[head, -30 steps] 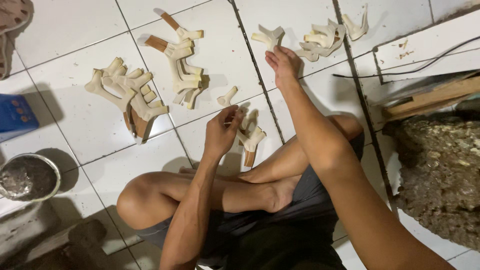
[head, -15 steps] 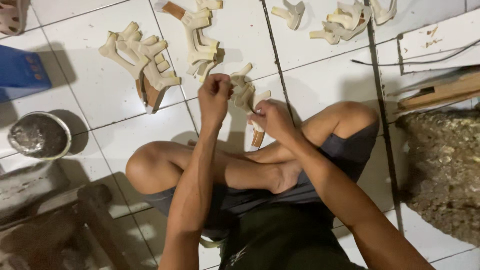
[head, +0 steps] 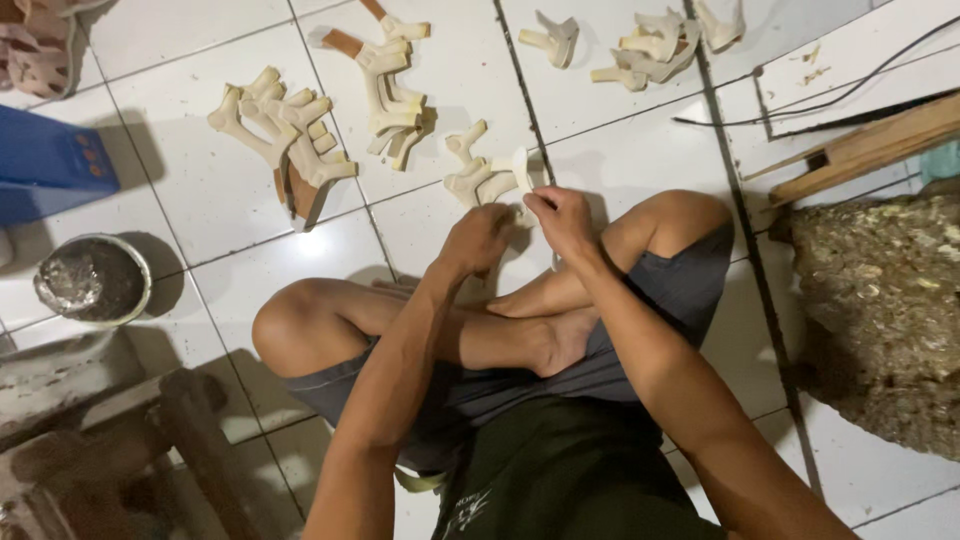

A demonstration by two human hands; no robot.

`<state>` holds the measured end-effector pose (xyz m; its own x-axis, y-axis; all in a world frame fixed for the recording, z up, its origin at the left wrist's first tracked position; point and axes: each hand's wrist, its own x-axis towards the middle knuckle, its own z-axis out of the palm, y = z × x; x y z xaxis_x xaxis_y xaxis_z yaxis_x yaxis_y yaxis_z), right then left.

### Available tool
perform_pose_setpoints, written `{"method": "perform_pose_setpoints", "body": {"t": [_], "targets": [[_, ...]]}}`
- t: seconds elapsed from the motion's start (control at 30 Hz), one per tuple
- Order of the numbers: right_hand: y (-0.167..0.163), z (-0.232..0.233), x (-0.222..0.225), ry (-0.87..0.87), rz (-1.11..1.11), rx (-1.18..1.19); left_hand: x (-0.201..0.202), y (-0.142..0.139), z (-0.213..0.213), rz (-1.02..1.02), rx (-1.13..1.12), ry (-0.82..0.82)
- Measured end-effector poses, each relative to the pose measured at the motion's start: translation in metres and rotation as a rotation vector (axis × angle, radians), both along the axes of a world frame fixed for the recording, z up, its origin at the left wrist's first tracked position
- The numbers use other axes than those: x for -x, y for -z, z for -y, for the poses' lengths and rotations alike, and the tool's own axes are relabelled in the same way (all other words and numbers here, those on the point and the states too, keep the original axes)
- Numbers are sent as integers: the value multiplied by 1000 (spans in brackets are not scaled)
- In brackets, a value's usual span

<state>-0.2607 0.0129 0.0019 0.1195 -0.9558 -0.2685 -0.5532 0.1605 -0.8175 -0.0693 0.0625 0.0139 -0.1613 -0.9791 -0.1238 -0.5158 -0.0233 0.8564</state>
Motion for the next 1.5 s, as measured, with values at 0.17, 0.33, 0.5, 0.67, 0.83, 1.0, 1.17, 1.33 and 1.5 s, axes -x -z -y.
{"method": "perform_pose_setpoints", "body": {"t": [0.17, 0.33, 0.5, 0.67, 0.83, 1.0, 1.17, 1.33, 1.5], "targets": [[-63, 14, 37, 99, 431, -57, 0, 24, 9, -110, 22, -17], [-128, 8, 55, 41, 459, -265, -1, -28, 15, -316, -281, -198], [-143, -17, 26, -295, 463, -379, 12, -103, -8, -897, -310, -250], [-145, -27, 19, -339, 1093, -762, 5, -137, -19, -1312, -273, -518], [-134, -37, 16, -50, 1604, -659, -17, -146, -22, -1479, -237, -506], [-122, -39, 19, 118, 1542, -503, -6, -141, -32, -1450, -266, -499], [-126, -40, 24, 42, 1320, -244, 0, -131, -39, -1162, -261, -482], [-145, -39, 28, -88, 899, -120, -1, -130, -45, -847, -190, -357], [-178, -40, 21, -296, 626, 32, -6, -136, -46, -708, -227, -301]]}}
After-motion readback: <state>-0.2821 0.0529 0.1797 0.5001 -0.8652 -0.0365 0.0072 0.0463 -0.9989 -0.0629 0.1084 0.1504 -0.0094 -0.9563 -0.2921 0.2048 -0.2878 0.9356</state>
